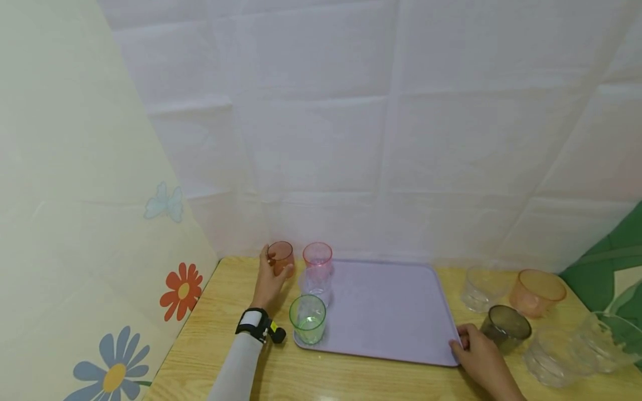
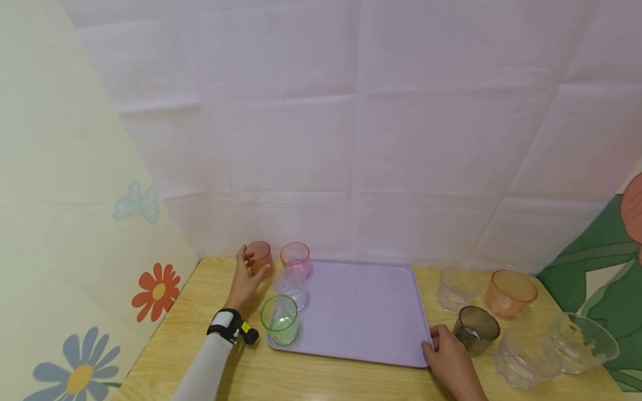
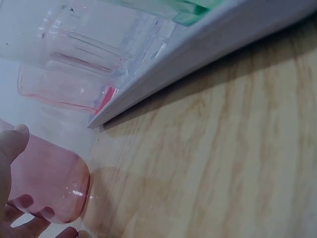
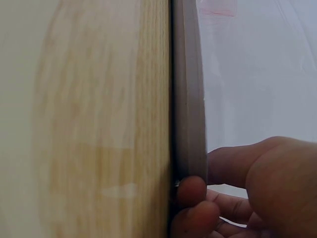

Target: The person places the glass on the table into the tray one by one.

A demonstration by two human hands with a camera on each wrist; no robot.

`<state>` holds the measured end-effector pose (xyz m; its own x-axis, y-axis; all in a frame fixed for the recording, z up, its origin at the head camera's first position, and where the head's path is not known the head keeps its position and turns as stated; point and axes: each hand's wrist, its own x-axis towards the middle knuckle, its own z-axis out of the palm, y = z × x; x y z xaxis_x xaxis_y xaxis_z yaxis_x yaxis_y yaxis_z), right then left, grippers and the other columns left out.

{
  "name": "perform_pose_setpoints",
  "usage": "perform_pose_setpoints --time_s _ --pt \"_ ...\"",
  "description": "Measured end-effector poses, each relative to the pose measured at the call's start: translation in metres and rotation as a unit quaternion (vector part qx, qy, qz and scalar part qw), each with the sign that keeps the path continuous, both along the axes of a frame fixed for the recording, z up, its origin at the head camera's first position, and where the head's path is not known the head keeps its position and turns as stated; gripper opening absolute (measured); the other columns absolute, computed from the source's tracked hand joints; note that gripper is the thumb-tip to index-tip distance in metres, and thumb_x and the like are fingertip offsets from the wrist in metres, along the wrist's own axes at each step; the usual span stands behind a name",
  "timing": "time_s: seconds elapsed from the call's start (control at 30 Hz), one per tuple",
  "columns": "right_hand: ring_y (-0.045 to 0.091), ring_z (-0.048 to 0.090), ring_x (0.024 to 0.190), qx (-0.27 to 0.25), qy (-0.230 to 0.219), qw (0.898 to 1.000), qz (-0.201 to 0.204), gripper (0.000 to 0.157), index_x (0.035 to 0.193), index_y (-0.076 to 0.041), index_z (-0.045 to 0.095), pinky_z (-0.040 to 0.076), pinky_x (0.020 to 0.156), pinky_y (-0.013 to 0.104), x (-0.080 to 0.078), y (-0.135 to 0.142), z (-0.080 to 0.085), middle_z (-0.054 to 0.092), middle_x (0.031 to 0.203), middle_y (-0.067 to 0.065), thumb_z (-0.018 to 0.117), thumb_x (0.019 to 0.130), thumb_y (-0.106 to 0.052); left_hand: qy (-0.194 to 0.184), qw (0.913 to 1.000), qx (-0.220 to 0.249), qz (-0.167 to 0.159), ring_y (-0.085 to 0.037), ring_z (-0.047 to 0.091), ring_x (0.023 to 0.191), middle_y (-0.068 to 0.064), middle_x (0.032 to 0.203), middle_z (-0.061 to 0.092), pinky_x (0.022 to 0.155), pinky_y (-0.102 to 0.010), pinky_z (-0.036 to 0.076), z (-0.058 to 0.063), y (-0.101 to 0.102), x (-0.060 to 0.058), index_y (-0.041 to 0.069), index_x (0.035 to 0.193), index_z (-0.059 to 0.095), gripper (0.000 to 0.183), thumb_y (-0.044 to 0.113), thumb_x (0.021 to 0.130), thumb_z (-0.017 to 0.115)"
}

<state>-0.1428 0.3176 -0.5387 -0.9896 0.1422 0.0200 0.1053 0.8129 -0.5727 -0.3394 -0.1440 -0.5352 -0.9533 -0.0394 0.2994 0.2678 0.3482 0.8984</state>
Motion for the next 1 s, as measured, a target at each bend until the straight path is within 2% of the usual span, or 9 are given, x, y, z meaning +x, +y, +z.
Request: perform_pose_setpoints --time_s 0.23,0.6,1.0 --pt "0.016 0.053 0.076 -0.002 -0.005 1.0 0.001 0.035 0.117 0.014 0.059 0.044 0.066 0.029 -0.0002 -0.0005 0.0018 0.06 0.084 0.003 0.069 0.098 -0.013 0.009 1.0 0.004 -0.002 -0.045 0.049 0.136 -0.028 0.15 0.044 0.112 -0.056 0.046 -0.0003 0.0003 -0.0003 0.0 0.166 0.017 0.089 0.013 0.1 0.075" --pt "0.014 0.053 0.075 -0.003 -0.007 1.0 0.005 0.035 0.116 0.015 0.059 0.044 0.066 0.029 0.0001 0.0002 0.0021 0.061 0.084 0.003 0.07 0.097 -0.012 0.013 0.9998 0.007 0.015 -0.042 0.052 0.132 -0.025 0.143 0.048 0.107 -0.052 0.05 0.0013 0.0003 -0.0002 -0.005 0.161 0.025 0.083 0.007 0.097 0.076" --pt "0.015 0.052 0.074 0.003 0.002 1.0 0.003 0.034 0.115 0.015 0.059 0.043 0.065 0.03 0.0019 -0.0013 0.0024 0.06 0.083 0.004 0.071 0.097 -0.011 -0.008 0.9999 0.002 0.012 -0.045 0.052 0.134 -0.028 0.145 0.05 0.111 -0.057 0.048 0.0028 -0.0028 0.0024 -0.003 0.159 0.028 0.081 0.013 0.097 0.078"
